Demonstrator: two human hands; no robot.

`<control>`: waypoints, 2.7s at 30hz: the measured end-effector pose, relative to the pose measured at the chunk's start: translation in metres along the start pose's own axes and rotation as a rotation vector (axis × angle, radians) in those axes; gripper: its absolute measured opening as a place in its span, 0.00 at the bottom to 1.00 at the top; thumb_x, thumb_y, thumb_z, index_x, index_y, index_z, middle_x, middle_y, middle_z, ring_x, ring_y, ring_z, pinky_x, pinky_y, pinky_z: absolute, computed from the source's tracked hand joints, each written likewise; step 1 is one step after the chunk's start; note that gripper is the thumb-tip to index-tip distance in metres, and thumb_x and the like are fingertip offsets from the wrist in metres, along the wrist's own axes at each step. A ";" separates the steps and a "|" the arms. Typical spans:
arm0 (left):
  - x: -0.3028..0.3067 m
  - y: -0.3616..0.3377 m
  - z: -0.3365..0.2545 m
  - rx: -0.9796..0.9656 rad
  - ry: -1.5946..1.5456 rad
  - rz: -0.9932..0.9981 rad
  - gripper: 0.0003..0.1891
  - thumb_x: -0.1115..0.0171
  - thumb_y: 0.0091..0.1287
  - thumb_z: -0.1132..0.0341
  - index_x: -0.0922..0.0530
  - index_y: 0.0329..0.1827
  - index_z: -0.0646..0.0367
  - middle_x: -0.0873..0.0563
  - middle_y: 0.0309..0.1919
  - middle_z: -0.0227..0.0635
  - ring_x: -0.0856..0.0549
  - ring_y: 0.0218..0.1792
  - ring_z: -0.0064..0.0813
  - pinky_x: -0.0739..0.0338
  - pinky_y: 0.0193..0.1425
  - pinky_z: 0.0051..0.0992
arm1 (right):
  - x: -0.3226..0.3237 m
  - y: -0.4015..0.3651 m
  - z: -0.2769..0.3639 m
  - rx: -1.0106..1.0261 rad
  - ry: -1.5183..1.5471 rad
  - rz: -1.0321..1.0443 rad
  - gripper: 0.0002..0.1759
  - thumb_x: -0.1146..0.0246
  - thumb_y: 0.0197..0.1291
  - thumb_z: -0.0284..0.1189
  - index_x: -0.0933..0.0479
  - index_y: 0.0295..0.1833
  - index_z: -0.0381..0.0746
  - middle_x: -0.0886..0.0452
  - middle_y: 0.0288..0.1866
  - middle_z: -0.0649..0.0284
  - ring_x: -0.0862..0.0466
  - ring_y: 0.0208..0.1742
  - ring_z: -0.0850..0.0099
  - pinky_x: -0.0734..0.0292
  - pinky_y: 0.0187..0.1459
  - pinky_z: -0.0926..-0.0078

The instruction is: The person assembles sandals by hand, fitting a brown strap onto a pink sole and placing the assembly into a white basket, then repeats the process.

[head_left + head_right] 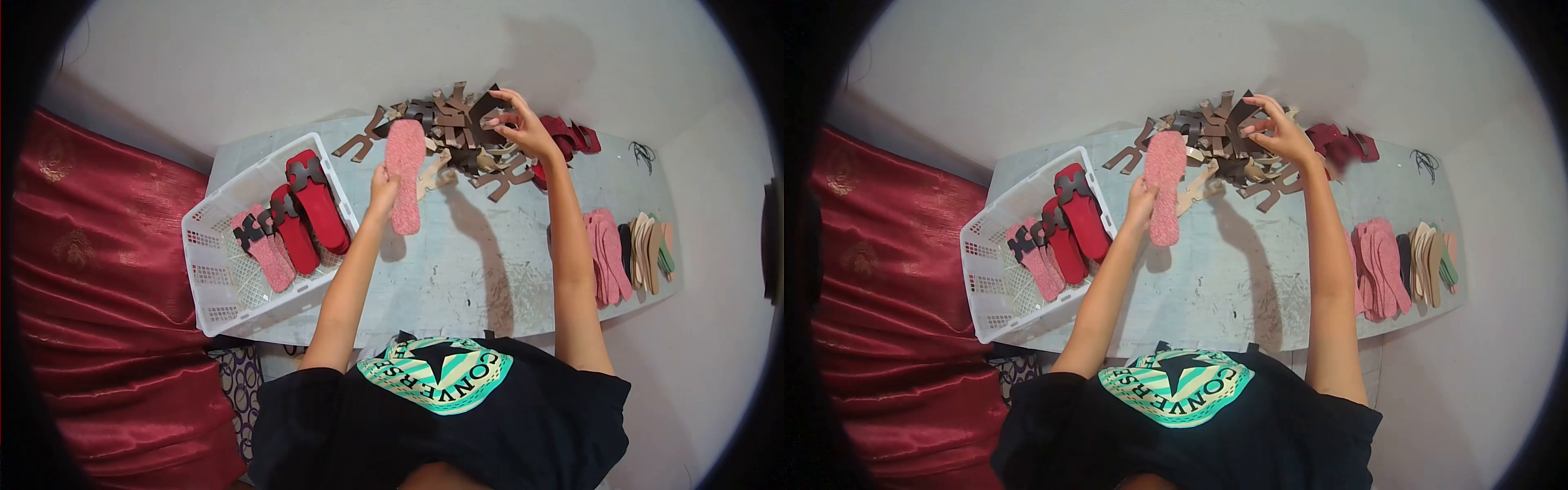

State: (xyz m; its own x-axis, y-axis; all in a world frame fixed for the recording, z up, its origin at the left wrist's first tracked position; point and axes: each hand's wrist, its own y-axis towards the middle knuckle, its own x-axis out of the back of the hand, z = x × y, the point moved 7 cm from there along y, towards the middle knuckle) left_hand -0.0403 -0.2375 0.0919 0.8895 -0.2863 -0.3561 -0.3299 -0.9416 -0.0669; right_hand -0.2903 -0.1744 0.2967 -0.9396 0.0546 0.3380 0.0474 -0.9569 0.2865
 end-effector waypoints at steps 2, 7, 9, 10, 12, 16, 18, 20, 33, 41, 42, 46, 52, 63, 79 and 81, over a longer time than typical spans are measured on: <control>0.004 -0.005 -0.012 -0.026 0.001 -0.001 0.15 0.54 0.68 0.73 0.38 0.56 0.65 0.22 0.44 0.42 0.18 0.40 0.28 0.19 0.41 0.27 | -0.004 -0.010 0.013 -0.038 0.082 0.128 0.33 0.45 0.47 0.14 0.36 0.63 0.40 0.38 0.62 0.61 0.21 0.42 0.77 0.27 0.47 0.81; -0.023 -0.033 -0.064 0.044 0.096 0.115 0.16 0.52 0.68 0.73 0.38 0.58 0.64 0.21 0.45 0.38 0.19 0.41 0.26 0.21 0.43 0.25 | -0.016 -0.036 0.053 -0.171 0.249 0.390 0.31 0.45 0.46 0.13 0.32 0.60 0.39 0.26 0.49 0.68 0.25 0.36 0.84 0.28 0.43 0.87; -0.045 -0.045 -0.071 0.028 0.283 0.335 0.18 0.50 0.68 0.72 0.36 0.59 0.63 0.21 0.48 0.36 0.20 0.45 0.24 0.24 0.48 0.24 | -0.025 -0.043 0.062 -0.188 0.234 0.517 0.25 0.45 0.51 0.15 0.30 0.58 0.35 0.27 0.51 0.67 0.25 0.38 0.83 0.27 0.42 0.87; -0.049 -0.051 -0.074 0.023 0.282 0.339 0.18 0.50 0.68 0.72 0.36 0.59 0.63 0.21 0.48 0.36 0.20 0.45 0.24 0.24 0.48 0.24 | -0.026 -0.046 0.054 -0.262 0.233 0.580 0.21 0.44 0.53 0.17 0.27 0.55 0.36 0.27 0.51 0.68 0.25 0.39 0.83 0.27 0.41 0.87; -0.082 -0.078 -0.063 0.227 0.125 0.703 0.19 0.49 0.67 0.72 0.36 0.60 0.63 0.22 0.50 0.35 0.22 0.49 0.23 0.27 0.53 0.23 | -0.038 -0.049 0.052 -0.275 0.213 0.632 0.20 0.45 0.53 0.17 0.26 0.54 0.36 0.26 0.51 0.68 0.24 0.39 0.83 0.27 0.42 0.86; -0.107 -0.126 -0.059 0.328 0.136 0.826 0.20 0.48 0.67 0.72 0.37 0.61 0.63 0.23 0.52 0.35 0.21 0.49 0.22 0.26 0.53 0.24 | -0.067 -0.050 0.024 -0.235 0.020 0.704 0.22 0.50 0.52 0.17 0.25 0.53 0.38 0.24 0.51 0.68 0.24 0.44 0.81 0.28 0.47 0.81; -0.104 -0.140 -0.039 0.512 -0.079 0.790 0.22 0.49 0.67 0.72 0.38 0.63 0.63 0.22 0.52 0.36 0.21 0.49 0.23 0.26 0.54 0.24 | -0.081 -0.058 0.015 -0.187 -0.070 0.650 0.24 0.50 0.52 0.18 0.27 0.57 0.39 0.24 0.53 0.66 0.24 0.47 0.78 0.29 0.50 0.79; -0.102 -0.153 -0.033 0.531 -0.131 0.793 0.22 0.48 0.67 0.72 0.39 0.64 0.63 0.22 0.52 0.36 0.20 0.49 0.24 0.25 0.53 0.24 | -0.091 -0.069 0.028 -0.100 -0.140 0.544 0.26 0.50 0.53 0.20 0.31 0.61 0.40 0.25 0.57 0.61 0.26 0.55 0.72 0.30 0.55 0.73; -0.061 -0.191 -0.023 0.364 -0.480 0.467 0.22 0.49 0.66 0.73 0.41 0.63 0.65 0.25 0.55 0.42 0.20 0.49 0.31 0.22 0.52 0.30 | -0.105 -0.235 -0.042 -0.181 0.172 -0.602 0.26 0.44 0.62 0.31 0.39 0.65 0.40 0.32 0.61 0.60 0.30 0.60 0.70 0.35 0.58 0.70; -0.062 -0.215 -0.023 0.306 -0.416 0.417 0.24 0.50 0.67 0.72 0.43 0.65 0.62 0.28 0.59 0.42 0.25 0.56 0.30 0.29 0.60 0.30 | -0.135 -0.262 -0.069 -0.551 0.749 -0.558 0.15 0.40 0.60 0.31 0.28 0.51 0.39 0.22 0.41 0.70 0.25 0.39 0.82 0.30 0.41 0.84; -0.062 -0.216 -0.024 0.304 -0.416 0.414 0.24 0.50 0.67 0.72 0.43 0.65 0.62 0.28 0.59 0.42 0.25 0.56 0.30 0.29 0.60 0.30 | -0.131 -0.258 -0.065 -0.515 0.672 -0.551 0.13 0.40 0.60 0.30 0.27 0.49 0.39 0.22 0.38 0.69 0.25 0.36 0.83 0.30 0.40 0.85; -0.062 -0.222 -0.024 0.304 -0.377 0.440 0.24 0.51 0.67 0.72 0.44 0.66 0.62 0.29 0.60 0.40 0.26 0.57 0.28 0.29 0.60 0.30 | -0.123 -0.249 -0.056 -0.479 0.687 -0.584 0.12 0.39 0.59 0.28 0.26 0.48 0.37 0.22 0.38 0.69 0.26 0.35 0.84 0.31 0.39 0.86; -0.064 -0.227 -0.029 0.310 -0.352 0.478 0.25 0.51 0.68 0.72 0.46 0.67 0.60 0.29 0.59 0.39 0.26 0.57 0.27 0.29 0.60 0.29 | -0.115 -0.239 -0.036 -0.437 0.548 -0.564 0.15 0.37 0.57 0.30 0.25 0.49 0.37 0.23 0.34 0.71 0.26 0.34 0.84 0.33 0.38 0.86; -0.066 -0.237 -0.030 0.348 -0.350 0.450 0.26 0.52 0.67 0.73 0.46 0.68 0.60 0.29 0.59 0.39 0.23 0.54 0.27 0.26 0.57 0.28 | -0.114 -0.233 -0.024 -0.396 0.487 -0.553 0.16 0.38 0.58 0.28 0.26 0.51 0.34 0.24 0.34 0.71 0.27 0.35 0.83 0.32 0.40 0.85; -0.063 -0.233 -0.032 0.303 -0.296 0.269 0.14 0.48 0.67 0.71 0.33 0.54 0.65 0.21 0.49 0.39 0.20 0.47 0.24 0.24 0.51 0.24 | -0.110 -0.234 -0.019 -0.308 0.524 -0.629 0.16 0.37 0.57 0.28 0.27 0.51 0.37 0.24 0.33 0.73 0.25 0.35 0.86 0.35 0.36 0.88; -0.062 -0.234 -0.028 0.304 -0.286 0.273 0.14 0.48 0.67 0.72 0.33 0.54 0.66 0.21 0.48 0.39 0.19 0.46 0.24 0.23 0.50 0.24 | -0.109 -0.234 -0.020 -0.304 0.512 -0.615 0.15 0.38 0.58 0.29 0.25 0.50 0.37 0.23 0.34 0.73 0.25 0.35 0.85 0.35 0.35 0.88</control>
State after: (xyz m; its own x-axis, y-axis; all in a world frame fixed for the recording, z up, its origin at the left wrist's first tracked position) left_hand -0.0095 -0.0042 0.1561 0.6496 -0.4153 -0.6368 -0.6537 -0.7327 -0.1890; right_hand -0.2056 0.0374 0.1749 -0.8091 0.5240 -0.2660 -0.5455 -0.8381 0.0083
